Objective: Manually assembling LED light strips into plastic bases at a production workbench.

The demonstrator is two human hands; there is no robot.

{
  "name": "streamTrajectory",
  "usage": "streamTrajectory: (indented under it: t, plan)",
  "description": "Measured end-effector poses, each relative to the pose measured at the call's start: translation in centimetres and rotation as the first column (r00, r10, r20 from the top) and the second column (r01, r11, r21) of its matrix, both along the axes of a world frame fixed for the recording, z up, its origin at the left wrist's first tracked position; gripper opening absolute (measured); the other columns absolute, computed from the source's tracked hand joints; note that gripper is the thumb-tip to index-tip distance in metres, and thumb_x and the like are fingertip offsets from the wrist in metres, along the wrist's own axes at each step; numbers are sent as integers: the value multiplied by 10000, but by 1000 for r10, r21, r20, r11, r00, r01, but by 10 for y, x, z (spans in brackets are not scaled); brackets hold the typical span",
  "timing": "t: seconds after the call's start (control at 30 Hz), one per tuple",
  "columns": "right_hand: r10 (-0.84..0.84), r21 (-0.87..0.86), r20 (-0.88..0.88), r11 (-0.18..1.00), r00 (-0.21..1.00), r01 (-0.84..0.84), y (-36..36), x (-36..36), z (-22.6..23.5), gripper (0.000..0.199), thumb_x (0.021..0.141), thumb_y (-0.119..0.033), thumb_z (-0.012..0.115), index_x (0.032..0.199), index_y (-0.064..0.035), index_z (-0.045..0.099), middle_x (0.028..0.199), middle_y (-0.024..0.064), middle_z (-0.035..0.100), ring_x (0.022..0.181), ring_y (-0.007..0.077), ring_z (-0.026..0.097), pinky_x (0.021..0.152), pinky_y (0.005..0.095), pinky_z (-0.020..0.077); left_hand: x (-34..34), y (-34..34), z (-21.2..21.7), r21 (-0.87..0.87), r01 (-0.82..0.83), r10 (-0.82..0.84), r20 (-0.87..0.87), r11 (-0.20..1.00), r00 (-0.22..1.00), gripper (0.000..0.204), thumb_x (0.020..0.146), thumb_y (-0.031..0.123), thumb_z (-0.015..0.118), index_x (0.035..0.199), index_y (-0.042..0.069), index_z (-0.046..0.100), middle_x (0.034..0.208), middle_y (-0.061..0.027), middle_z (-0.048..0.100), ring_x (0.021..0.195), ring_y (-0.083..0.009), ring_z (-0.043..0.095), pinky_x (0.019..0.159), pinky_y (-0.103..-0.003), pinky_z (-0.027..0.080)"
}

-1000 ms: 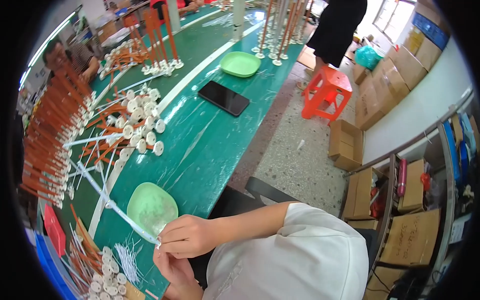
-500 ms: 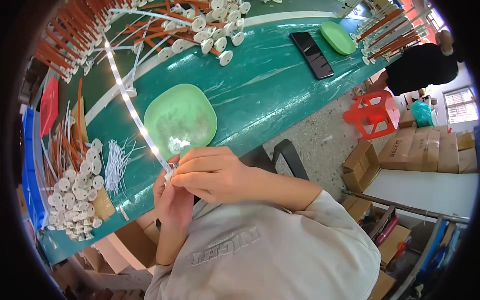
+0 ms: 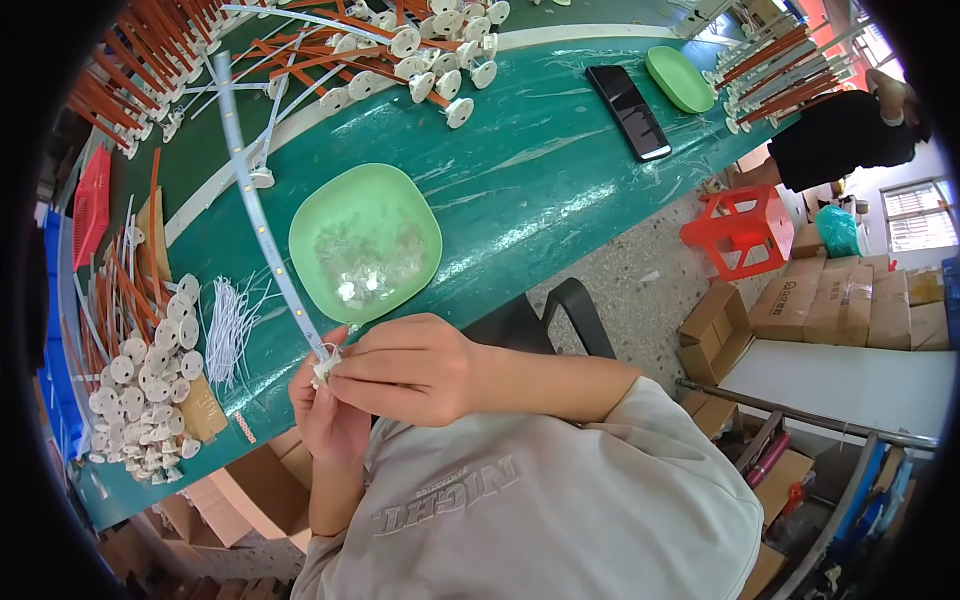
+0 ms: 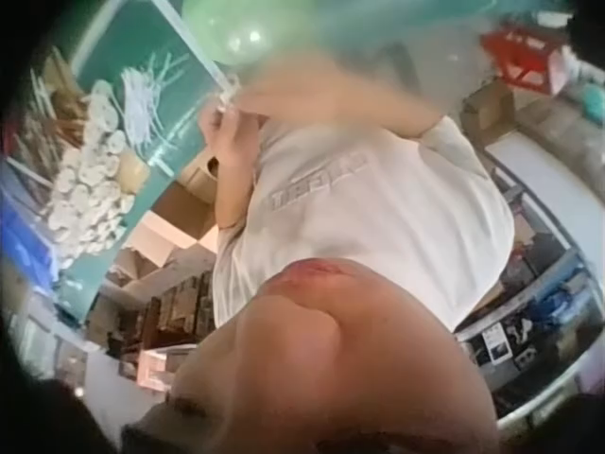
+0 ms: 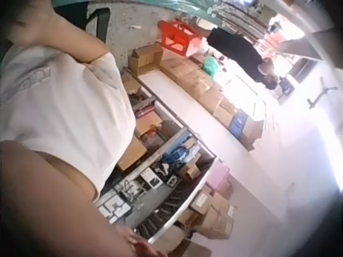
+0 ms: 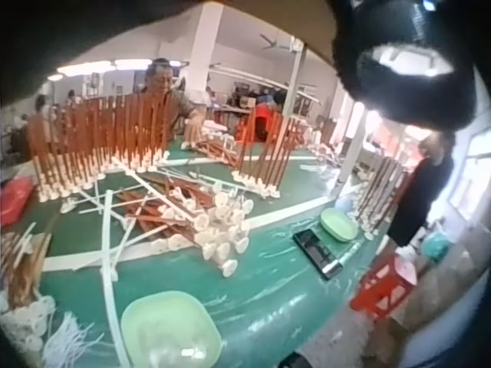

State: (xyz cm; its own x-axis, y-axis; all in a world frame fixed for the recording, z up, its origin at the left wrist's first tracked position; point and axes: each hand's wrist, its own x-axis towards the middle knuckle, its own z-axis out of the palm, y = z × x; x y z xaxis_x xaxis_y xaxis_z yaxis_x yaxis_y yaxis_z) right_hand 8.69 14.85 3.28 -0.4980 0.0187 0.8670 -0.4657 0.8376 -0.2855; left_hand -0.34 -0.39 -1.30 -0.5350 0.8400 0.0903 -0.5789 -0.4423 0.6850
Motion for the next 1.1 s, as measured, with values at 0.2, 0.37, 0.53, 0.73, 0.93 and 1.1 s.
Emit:
streamTrajectory:
  t: [0.2, 0.37, 0.53, 0.73, 0.93, 1.1]
  plan:
    - [-3, 15, 123, 1000, 992, 1, -4, -5, 6, 238, 658, -69, 677, 884, 5, 686, 893, 127, 683, 770, 243, 677, 587, 317, 566, -9, -5, -1, 4, 9, -9, -3, 1000, 1000, 443, 888, 90, 602, 1288, -83, 521, 1346, -252, 517, 1179, -306, 560, 1036, -453, 404]
    - [84, -62, 466, 996, 881, -62, 28, -21, 28, 149, 727, -65, 663, 866, -14, 657, 890, 112, 655, 765, 273, 652, 665, 366, 543, -14, -5, -5, -52, -221, 213, -129, 974, 969, 421, 906, 117, 588, 1273, -81, 531, 1259, -238, 573, 1087, -311, 606, 970, -447, 452]
    - [-199, 153, 731, 980, 653, 127, 86, -44, 17, 145, 741, -48, 654, 880, -10, 672, 900, 138, 649, 826, 328, 637, 722, 408, 522, -28, -4, -5, -67, -61, 57, -65, 996, 996, 391, 952, 185, 546, 1246, -73, 547, 1178, -213, 611, 953, -292, 635, 804, -408, 492]
    - [-161, 137, 852, 987, 498, 84, 103, -58, 6, 141, 729, -41, 642, 862, -27, 687, 839, 142, 640, 842, 340, 629, 753, 422, 513, -25, -1, -9, -86, -78, 71, -79, 993, 994, 383, 959, 192, 544, 1236, -71, 548, 1203, -196, 603, 961, -283, 633, 782, -399, 499]
    - [-158, 128, 898, 987, 411, 99, 97, -62, 13, 131, 733, -28, 640, 859, -26, 677, 855, 144, 642, 873, 340, 625, 764, 429, 511, -27, 0, -8, -104, -66, 59, -66, 992, 996, 383, 964, 201, 534, 1236, -70, 544, 1196, -190, 601, 955, -281, 624, 772, -400, 493]
    - [-149, 126, 872, 989, 466, 79, 97, -59, 14, 135, 748, -27, 639, 878, -31, 676, 848, 140, 646, 878, 346, 628, 759, 431, 515, -26, 1, -3, -138, -86, 81, -44, 987, 996, 403, 966, 239, 531, 1217, -76, 545, 1167, -181, 610, 914, -260, 614, 748, -385, 483]
